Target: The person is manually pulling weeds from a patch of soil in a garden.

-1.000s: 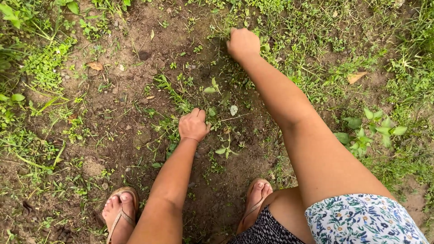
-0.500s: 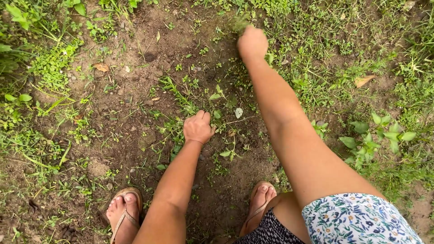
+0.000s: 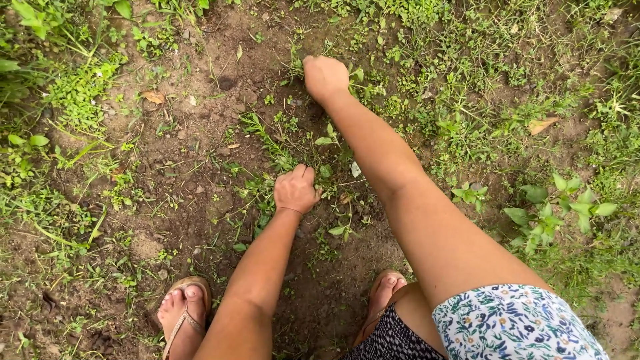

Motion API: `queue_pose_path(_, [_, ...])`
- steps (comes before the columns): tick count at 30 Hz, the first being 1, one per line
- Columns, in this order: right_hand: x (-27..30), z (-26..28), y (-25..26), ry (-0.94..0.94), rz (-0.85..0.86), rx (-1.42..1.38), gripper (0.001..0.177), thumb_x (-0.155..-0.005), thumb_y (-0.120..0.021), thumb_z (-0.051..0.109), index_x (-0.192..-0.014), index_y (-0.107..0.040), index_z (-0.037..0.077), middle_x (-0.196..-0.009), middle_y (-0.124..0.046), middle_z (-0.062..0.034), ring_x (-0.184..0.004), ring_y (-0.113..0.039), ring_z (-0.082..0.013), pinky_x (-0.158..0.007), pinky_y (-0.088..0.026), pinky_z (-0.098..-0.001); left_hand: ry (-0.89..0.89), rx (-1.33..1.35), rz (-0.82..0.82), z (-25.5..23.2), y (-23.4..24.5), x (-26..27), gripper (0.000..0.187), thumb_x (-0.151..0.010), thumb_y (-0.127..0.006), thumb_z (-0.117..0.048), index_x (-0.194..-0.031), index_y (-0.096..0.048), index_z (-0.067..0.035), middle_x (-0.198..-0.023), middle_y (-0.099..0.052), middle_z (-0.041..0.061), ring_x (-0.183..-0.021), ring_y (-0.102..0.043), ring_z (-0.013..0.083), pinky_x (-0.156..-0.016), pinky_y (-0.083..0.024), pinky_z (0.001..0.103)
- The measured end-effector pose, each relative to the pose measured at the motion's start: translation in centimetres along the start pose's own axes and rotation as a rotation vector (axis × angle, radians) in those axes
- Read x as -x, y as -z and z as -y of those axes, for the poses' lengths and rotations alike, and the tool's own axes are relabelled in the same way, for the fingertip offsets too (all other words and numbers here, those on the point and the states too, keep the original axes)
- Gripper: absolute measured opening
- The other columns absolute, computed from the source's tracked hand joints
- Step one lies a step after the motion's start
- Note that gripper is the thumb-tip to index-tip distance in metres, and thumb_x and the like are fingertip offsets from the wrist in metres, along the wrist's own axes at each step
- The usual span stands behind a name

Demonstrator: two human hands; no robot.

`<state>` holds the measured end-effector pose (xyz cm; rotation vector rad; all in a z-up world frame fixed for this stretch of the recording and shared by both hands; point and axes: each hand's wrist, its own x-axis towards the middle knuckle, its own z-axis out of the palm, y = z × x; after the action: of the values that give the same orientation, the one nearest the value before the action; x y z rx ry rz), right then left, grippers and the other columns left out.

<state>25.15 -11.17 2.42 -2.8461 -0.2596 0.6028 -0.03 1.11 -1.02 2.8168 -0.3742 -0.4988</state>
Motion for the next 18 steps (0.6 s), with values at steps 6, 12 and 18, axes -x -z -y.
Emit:
queue_pose_path(6, [-0.8, -6.1, 2.6, -0.283, -0.216, -0.074, 0.027, -0.098, -0.048, -0.006, -0.102, -0.068, 0.012, -0.069, -0.058, 0.0019, -0.054, -0.053, -0.0094, -0.037, -0.047, -0.0222, -0.043, 0.026, -0.071, 0.2, -0.5, 0.3, 0.018, -0.085, -0.07, -0.02, -0.1, -0.068, -0.012, -0.09, -0.064, 0.002, -0.073, -0.062, 0.0178, -0.077, -0.06, 0.043])
queue_pose_path(12, [7.6, -12.9, 6.3, -0.08, -0.051, -0.056, 0.004, -0.1, -0.068, 0.014, -0.102, -0.069, 0.011, -0.07, -0.065, -0.0028, -0.059, -0.06, -0.0157, -0.05, -0.057, -0.0289, -0.033, -0.029, -0.02, -0.3, -0.3, 0.3, 0.035, -0.084, -0.079, -0.041, -0.103, -0.067, -0.015, -0.093, -0.062, 0.0, -0.078, -0.062, 0.0182, -0.081, -0.061, 0.041])
queue_pose_path(18, [18.6, -11.1, 5.1, 0.06, 0.148, 0.197, 0.023, -0.102, -0.063, 0.022, -0.114, -0.07, 0.005, -0.108, -0.071, -0.0142, -0.096, -0.072, -0.0258, -0.083, -0.063, -0.0414, -0.057, -0.06, -0.531, 0.6, -4.5, 0.2, 0.037, -0.066, -0.068, -0.053, -0.079, -0.056, -0.021, -0.077, -0.049, 0.0, -0.062, -0.065, 0.0267, -0.064, -0.054, 0.043])
